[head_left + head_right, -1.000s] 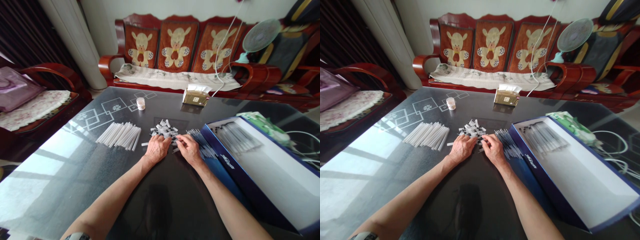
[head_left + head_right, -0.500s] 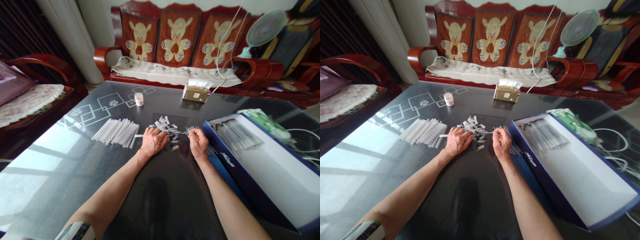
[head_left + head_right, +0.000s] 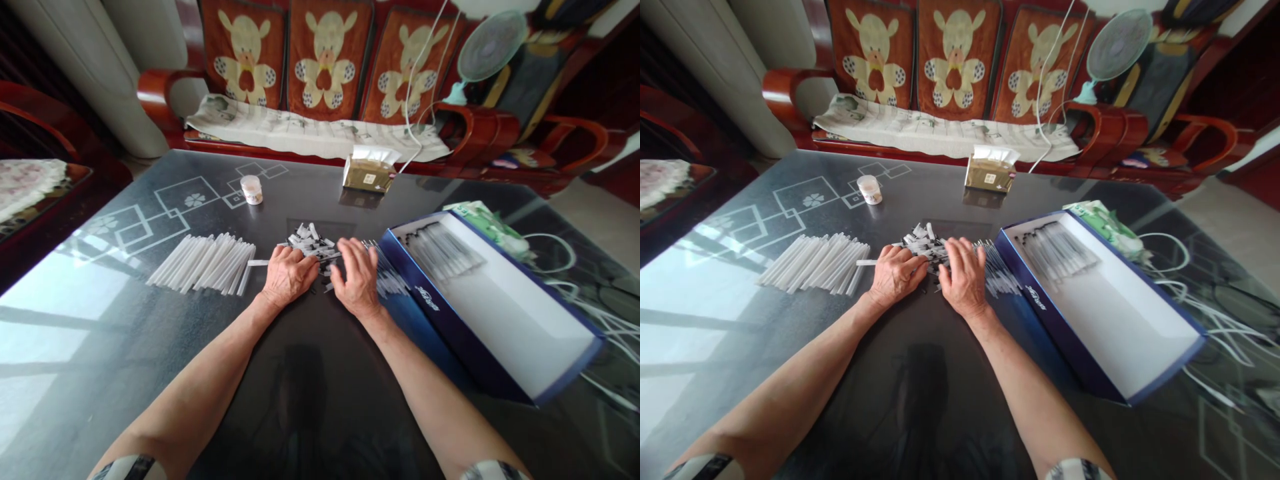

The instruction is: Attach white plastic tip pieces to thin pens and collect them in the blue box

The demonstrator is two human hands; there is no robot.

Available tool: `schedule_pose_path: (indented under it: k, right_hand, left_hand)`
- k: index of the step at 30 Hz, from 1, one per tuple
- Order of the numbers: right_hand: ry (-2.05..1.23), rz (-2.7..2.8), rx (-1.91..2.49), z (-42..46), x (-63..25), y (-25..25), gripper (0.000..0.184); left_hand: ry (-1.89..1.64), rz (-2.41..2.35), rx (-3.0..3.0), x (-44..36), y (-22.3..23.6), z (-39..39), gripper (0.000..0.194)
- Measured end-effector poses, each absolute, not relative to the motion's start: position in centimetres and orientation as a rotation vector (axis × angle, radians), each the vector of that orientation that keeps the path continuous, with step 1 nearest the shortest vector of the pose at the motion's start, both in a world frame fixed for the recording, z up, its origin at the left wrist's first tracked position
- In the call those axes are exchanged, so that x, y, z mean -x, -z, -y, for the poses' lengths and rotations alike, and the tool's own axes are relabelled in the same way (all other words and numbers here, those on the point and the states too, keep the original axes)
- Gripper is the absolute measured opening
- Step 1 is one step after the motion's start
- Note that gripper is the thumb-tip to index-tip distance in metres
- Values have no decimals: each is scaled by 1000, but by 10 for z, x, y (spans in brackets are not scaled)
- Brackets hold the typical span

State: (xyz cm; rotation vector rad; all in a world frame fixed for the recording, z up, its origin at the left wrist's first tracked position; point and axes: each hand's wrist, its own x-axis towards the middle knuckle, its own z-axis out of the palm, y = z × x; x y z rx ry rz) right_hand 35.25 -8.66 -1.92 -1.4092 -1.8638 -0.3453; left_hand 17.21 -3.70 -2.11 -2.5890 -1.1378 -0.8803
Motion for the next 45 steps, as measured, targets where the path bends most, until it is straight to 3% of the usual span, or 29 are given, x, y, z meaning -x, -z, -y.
schedule_pose_path:
  k: [4, 15, 21, 24, 30, 33, 36, 45]
  right_hand:
    - [161, 2060, 1317, 90, -346, 22, 25]
    - [327, 1725, 1758, 75, -403, 27, 25]
    - [263, 1712, 1510, 74, -391, 22, 30]
    - [-27, 1580, 1377, 77, -375, 18, 28]
    - [-1105, 923, 1208, 74, -359, 21, 46]
    - [-1288, 731, 1097, 72, -359, 23, 47]
    - [-1224, 767, 1097, 74, -362, 26, 48]
    - [-598, 1181, 1236, 78, -378, 29, 33]
  left_hand:
    - [847, 1082, 2632, -172, 22, 39, 30]
    - [809, 1197, 2578, -170, 25, 34, 39]
    - [1016, 1040, 2657, -174, 16, 40, 33]
    - [1223, 841, 2717, -178, 9, 49, 28]
    - [1414, 398, 2963, -189, 9, 62, 20]
    - [1465, 374, 3076, -191, 13, 61, 19]
    - [1646, 557, 3022, -189, 18, 58, 19]
    - [2239, 1331, 2660, -180, 20, 44, 21]
